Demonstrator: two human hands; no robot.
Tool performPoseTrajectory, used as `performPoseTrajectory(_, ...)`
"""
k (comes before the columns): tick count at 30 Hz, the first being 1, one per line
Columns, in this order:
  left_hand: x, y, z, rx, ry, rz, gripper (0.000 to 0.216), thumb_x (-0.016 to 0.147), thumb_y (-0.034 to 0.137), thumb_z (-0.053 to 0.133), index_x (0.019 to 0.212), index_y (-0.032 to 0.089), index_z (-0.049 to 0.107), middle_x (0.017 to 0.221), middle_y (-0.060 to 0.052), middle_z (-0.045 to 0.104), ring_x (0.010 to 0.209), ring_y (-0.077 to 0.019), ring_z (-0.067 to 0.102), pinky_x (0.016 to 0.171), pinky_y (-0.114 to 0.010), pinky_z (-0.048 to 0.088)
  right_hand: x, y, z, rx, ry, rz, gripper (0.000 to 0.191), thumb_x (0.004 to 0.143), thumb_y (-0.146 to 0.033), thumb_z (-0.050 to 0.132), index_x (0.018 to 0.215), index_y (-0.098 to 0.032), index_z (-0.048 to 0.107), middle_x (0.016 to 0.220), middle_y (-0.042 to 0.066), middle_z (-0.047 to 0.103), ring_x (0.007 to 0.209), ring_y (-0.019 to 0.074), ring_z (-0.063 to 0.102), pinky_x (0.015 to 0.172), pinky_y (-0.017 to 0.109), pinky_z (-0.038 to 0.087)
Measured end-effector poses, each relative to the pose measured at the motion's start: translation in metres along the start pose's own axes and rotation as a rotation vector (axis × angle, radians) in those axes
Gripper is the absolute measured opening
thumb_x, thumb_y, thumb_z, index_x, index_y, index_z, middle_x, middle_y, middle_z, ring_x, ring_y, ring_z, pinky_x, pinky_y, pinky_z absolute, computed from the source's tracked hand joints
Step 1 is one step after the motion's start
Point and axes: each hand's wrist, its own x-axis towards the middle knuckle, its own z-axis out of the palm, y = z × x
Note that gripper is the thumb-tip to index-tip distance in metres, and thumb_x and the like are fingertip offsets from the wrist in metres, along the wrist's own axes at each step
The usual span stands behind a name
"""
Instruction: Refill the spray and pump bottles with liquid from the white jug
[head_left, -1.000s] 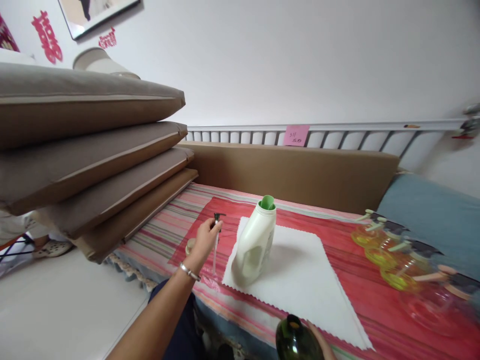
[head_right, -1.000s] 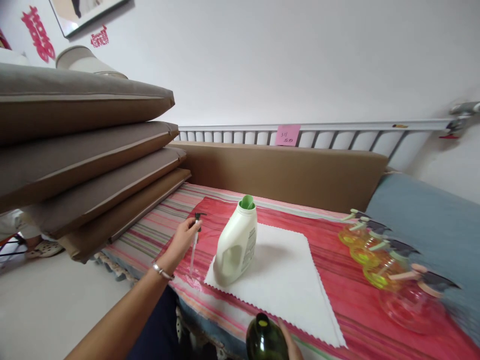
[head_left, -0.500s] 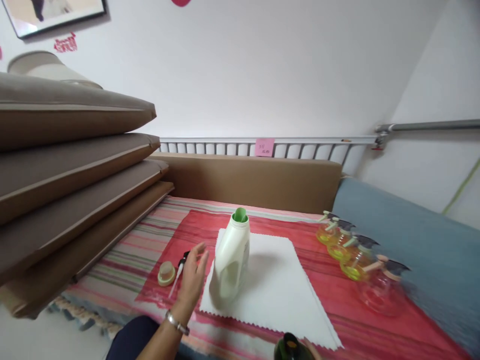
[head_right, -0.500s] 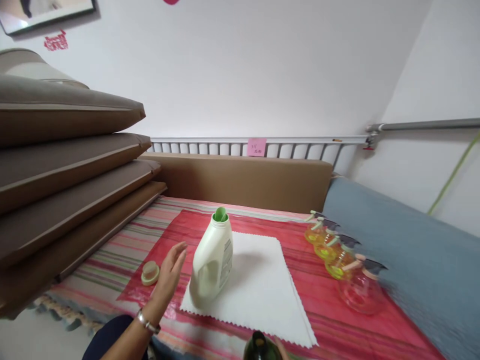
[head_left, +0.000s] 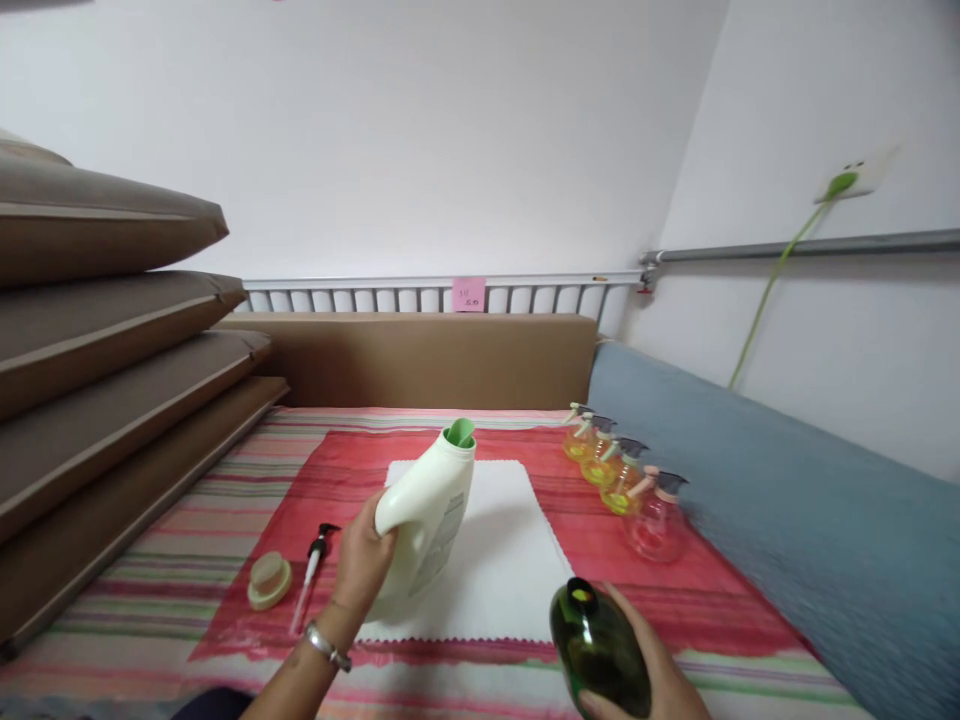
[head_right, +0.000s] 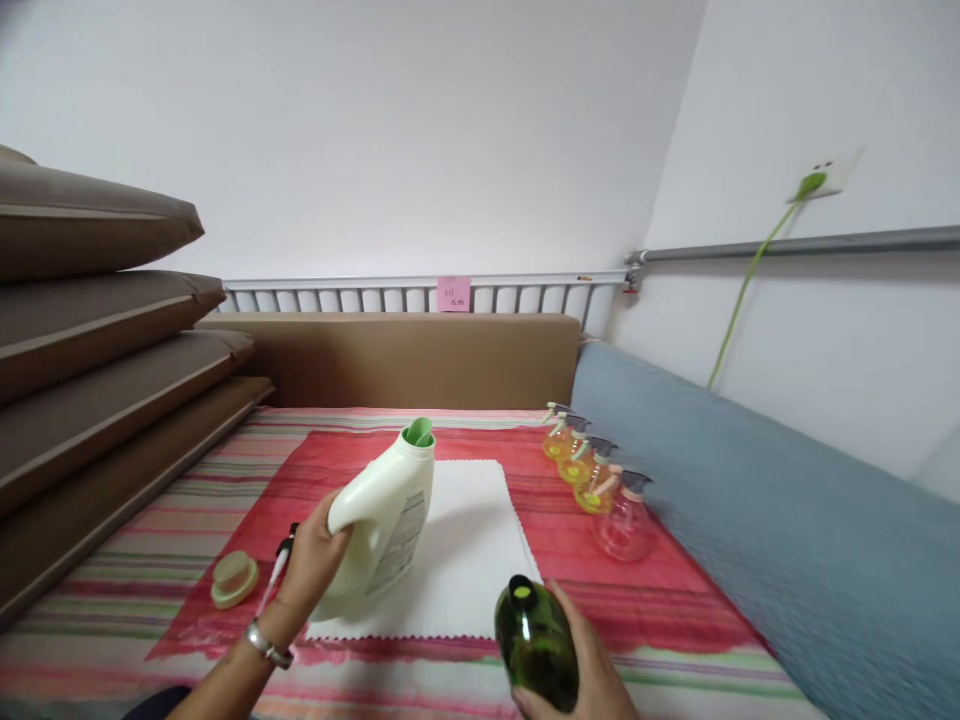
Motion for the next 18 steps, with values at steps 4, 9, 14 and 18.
performPoseTrajectory(4,0.002,0.018,-0.001,0.272,-0.181,0.001,0.040,0.078,0.013,0.046,0.116,0.023,0.055,0.093,-0.005,0.072,0.091,-0.0246,0.066,0.078,-0.031,0.048,0.030,-0.017,-0.040,-0.175,0.039,-0.064,0.079,0.066,-0.035,0.061,0.135,-0.017,0.027,0.133,0.016,0.048,0.122,0.0308,0.048,0.103,0.047,0.038)
performPoseTrajectory(9,-0.001,0.042,0.013,0.441,-0.326,0.078,0.046,0.077,0.011,0.048,0.120,0.026,0.053,0.097,-0.005,0.072,0.087,-0.0248,0.068,0.070,-0.028,0.045,0.074,-0.045,-0.082,-0.377,0.074,-0.253,0.076,0.072,-0.035,0.063,0.136,-0.018,0.027,0.138,0.016,0.043,0.127,0.0315,0.040,0.105,0.049,0.035)
performPoseTrajectory(14,0.009,0.052,0.019,0.493,-0.363,0.112,0.044,0.079,0.011,0.045,0.118,0.027,0.055,0.097,-0.005,0.073,0.085,-0.0251,0.068,0.068,-0.027,0.044,0.110,-0.074,-0.107,-0.594,0.035,-0.424,0.074,0.073,-0.030,0.064,0.136,-0.017,0.028,0.132,0.015,0.048,0.124,0.0305,0.043,0.103,0.047,0.037)
performPoseTrajectory(18,0.023,0.055,0.020,0.502,-0.378,0.127,0.041,0.081,0.013,0.044,0.117,0.026,0.056,0.094,-0.006,0.073,0.084,-0.0256,0.068,0.066,-0.027,0.043,0.131,-0.088,-0.112,-0.676,-0.016,-0.501,0.071,0.070,-0.023,0.062,0.134,-0.018,0.033,0.127,0.013,0.052,0.115,0.0291,0.049,0.096,0.043,0.042)
